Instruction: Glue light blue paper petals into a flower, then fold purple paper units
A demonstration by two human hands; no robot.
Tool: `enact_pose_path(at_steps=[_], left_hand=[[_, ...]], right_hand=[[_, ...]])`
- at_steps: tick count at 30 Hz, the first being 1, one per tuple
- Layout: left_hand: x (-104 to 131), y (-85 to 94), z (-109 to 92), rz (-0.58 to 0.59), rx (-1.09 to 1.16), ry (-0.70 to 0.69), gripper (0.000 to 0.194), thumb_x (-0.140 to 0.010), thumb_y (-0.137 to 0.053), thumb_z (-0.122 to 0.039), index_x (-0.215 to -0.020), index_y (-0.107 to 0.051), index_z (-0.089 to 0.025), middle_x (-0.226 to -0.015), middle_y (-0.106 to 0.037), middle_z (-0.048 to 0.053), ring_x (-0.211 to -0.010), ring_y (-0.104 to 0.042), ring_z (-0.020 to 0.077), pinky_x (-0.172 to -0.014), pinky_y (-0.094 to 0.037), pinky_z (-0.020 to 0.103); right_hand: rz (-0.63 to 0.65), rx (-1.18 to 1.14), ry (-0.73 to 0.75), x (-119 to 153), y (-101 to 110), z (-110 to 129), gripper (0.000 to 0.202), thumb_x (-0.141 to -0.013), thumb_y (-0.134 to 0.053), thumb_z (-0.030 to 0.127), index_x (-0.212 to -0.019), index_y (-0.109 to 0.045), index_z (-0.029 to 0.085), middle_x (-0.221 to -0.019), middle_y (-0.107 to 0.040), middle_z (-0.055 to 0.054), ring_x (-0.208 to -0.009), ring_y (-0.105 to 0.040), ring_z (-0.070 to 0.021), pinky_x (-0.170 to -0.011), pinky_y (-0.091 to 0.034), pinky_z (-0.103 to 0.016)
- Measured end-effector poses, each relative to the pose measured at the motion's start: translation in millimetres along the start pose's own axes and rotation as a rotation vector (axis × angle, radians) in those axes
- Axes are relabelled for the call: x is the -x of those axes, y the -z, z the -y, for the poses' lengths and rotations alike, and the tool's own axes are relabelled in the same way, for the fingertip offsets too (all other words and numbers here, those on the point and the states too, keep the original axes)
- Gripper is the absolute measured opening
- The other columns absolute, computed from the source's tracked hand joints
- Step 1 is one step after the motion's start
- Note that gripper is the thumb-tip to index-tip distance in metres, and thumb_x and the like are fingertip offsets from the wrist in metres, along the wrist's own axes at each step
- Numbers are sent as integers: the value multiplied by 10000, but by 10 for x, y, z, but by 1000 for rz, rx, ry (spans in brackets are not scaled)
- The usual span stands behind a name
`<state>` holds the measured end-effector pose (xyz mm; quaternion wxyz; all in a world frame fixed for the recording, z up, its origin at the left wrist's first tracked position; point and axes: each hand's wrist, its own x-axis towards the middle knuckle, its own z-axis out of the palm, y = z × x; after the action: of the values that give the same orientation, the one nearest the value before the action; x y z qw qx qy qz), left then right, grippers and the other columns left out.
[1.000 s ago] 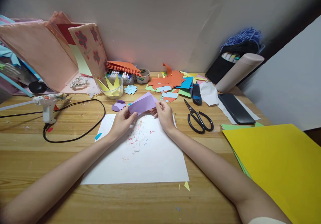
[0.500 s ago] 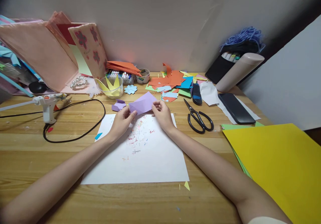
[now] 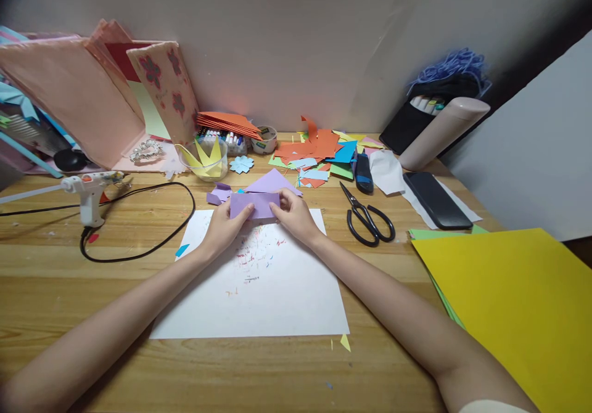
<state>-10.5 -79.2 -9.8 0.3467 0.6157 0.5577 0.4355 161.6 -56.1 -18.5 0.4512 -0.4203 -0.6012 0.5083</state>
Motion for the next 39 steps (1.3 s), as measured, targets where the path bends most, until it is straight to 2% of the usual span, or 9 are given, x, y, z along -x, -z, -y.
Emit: enact_pose_path(at_steps=[4, 11, 15, 20, 23, 26, 30, 35, 39], left_hand=[[-4, -5, 2, 2, 27, 2, 270, -779, -546, -423, -775, -592, -158, -707, -606, 30, -639, -532, 162, -561, -391, 246], [-4, -3, -26, -41, 36, -11, 267, -784, -548, -422, -740, -558, -158, -648, -594, 17, -576, -538, 144, -537, -404, 246], [-17, -2, -9, -66, 65, 13, 268, -777, -558, -431, -773, -525, -165, -604, -572, -1, -536, -543, 137, -535, -419, 251], [-42, -7, 32, -87, 111, 45, 285, -757, -584, -430, -812, -471, -174, -722, -585, 8, -542, -570, 126, -547, -453, 260], [-47, -15, 33, -58, 201, 77, 300, -766, -575, -416, -894, -448, -177, -758, -598, 20, -567, -591, 131, -528, -463, 253], [-46, -23, 29, -30, 255, 89, 322, -776, -568, -409, -943, -420, -177, -725, -604, 17, -552, -586, 125, -528, -467, 251], [-41, -28, 16, -32, 276, 91, 379, -763, -575, -448, -967, -404, -179, -744, -608, 17, -538, -576, 110, -535, -471, 250], [-39, -30, -10, -30, 289, 105, 434, -722, -615, -467, -976, -403, -187, -831, -610, 30, -538, -568, 95, -536, -483, 247], [-43, -35, -10, -39, 314, 110, 444, -716, -615, -474, -974, -398, -185, -884, -605, 46, -599, -584, 112, -550, -504, 258]], right_hand=[[9, 62, 26, 10, 3, -10, 191, -742, -595, 373, -784, -551, 192, -748, -580, -8, -688, -559, -149, -588, -457, -240], [-34, -11, 29, -19, 6, -21, 215, -740, -610, 392, -733, -580, 179, -704, -586, 1, -648, -554, -131, -582, -452, -240], [-109, -4, 3, -9, 2, 10, 237, -685, -664, 391, -662, -594, 166, -637, -582, -1, -587, -547, -125, -532, -454, -240], [-230, 46, 39, -1, 20, -4, 232, -641, -706, 381, -644, -624, 164, -623, -594, -6, -544, -537, -120, -512, -459, -237], [-291, 85, 60, 2, 32, -19, 229, -641, -703, 387, -660, -645, 166, -654, -622, -15, -514, -528, -117, -486, -443, -238], [-328, 124, 111, 8, 33, -8, 201, -661, -688, 368, -674, -655, 170, -704, -653, -29, -571, -560, -136, -512, -444, -245], [-319, 146, 141, 24, 19, 38, 148, -659, -694, 319, -659, -659, 176, -713, -663, -34, -661, -594, -162, -563, -455, -253], [-237, 107, 122, 61, 2, 69, 104, -674, -683, 284, -675, -665, 181, -738, -669, -45, -680, -616, -179, -578, -474, -276], [-194, 130, 192, 78, -10, 77, 105, -687, -682, 280, -652, -653, 185, -716, -663, -43, -717, -623, -187, -639, -487, -297]])
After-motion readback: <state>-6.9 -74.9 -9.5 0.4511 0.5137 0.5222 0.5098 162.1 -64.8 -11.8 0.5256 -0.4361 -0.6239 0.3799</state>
